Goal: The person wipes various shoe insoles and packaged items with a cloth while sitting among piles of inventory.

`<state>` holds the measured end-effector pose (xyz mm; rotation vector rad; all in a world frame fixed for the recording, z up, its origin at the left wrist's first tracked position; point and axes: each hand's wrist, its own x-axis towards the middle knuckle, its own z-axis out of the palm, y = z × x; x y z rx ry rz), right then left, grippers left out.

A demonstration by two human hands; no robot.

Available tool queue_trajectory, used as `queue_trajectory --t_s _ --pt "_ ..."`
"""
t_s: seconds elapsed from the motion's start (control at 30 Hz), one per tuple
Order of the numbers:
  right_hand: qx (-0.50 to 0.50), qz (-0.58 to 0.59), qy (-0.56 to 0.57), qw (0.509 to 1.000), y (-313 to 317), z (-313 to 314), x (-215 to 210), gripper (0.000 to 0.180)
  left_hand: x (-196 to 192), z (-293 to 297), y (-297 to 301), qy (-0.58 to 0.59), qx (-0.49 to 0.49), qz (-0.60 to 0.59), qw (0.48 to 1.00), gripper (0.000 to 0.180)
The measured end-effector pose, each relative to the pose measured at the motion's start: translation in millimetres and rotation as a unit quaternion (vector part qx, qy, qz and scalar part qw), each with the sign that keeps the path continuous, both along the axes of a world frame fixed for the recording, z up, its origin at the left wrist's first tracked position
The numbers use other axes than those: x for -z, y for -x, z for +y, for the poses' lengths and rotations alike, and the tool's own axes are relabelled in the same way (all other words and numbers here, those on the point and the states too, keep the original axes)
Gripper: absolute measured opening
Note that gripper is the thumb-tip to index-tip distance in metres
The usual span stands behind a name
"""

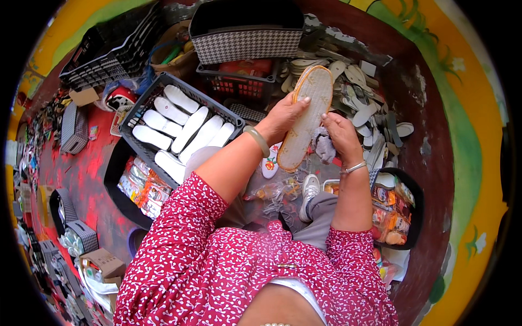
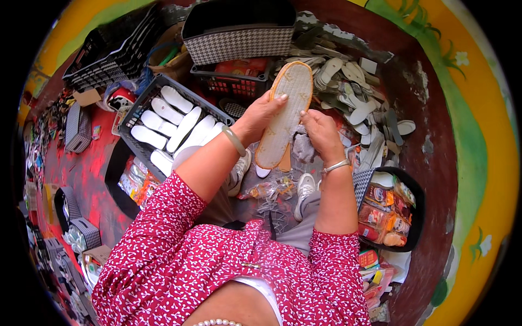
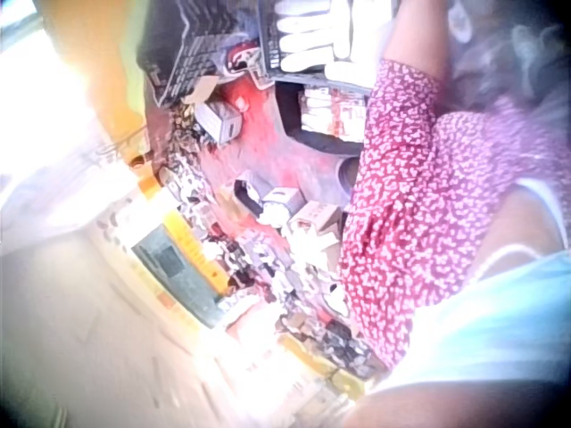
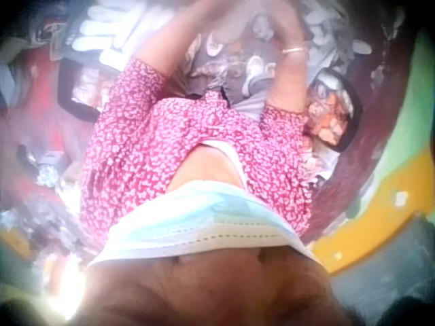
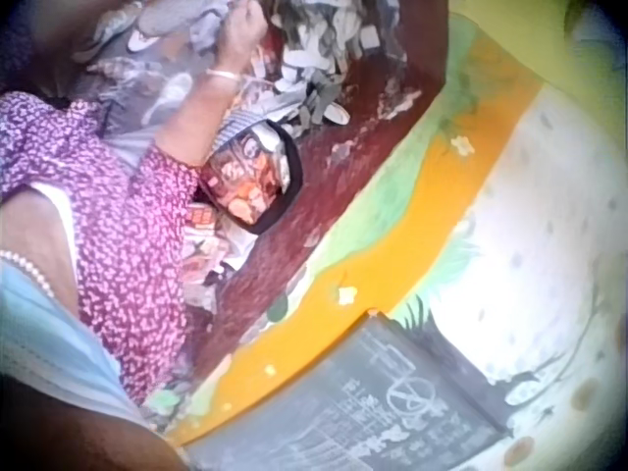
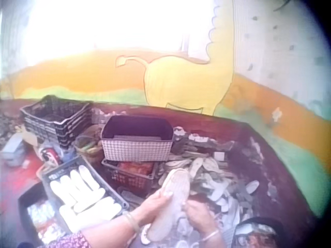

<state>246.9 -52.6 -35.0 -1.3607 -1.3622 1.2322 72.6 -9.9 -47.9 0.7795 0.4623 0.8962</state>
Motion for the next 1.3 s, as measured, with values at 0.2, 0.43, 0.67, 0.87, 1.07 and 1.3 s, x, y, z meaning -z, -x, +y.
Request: queue_trajectory --t_s 0.2,0.43,0.67,0.87,1.07,1.3 --pt "0.049 0.149 -0.016 0.987 -17.3 9.2 -1.7 0.033 -13.5 -8.5 5.4 -0.023 0.078 0.031 0.996 0.046" --pt "0.007 0.198 0.032 0.980 -45.6 -6.8 -36.6 0.030 -11.0 -11.9 7.1 -0.041 0.212 0.108 0.970 0.055" --pt "0.124 0.156 -0.005 0.980 -45.3 -9.2 -33.9 0.023 0.4 -15.3 -4.1 -0.113 0.219 0.109 0.963 0.049" --pt "0.144 0.163 -0.006 0.976 -47.9 -0.4 -21.6 0.029 -0.6 -12.7 -4.1 -0.093 0.133 0.151 0.975 0.042" --pt "-0.106 0.018 0.100 0.989 -11.5 -3.8 -10.3 0.031 15.7 10.4 -2.3 -0.011 -0.107 0.007 0.994 0.024" --pt "-0.133 0.118 0.133 0.975 21.4 -3.5 18.0 0.030 17.9 11.5 1.6 -0.004 -0.215 -0.037 0.976 0.020"
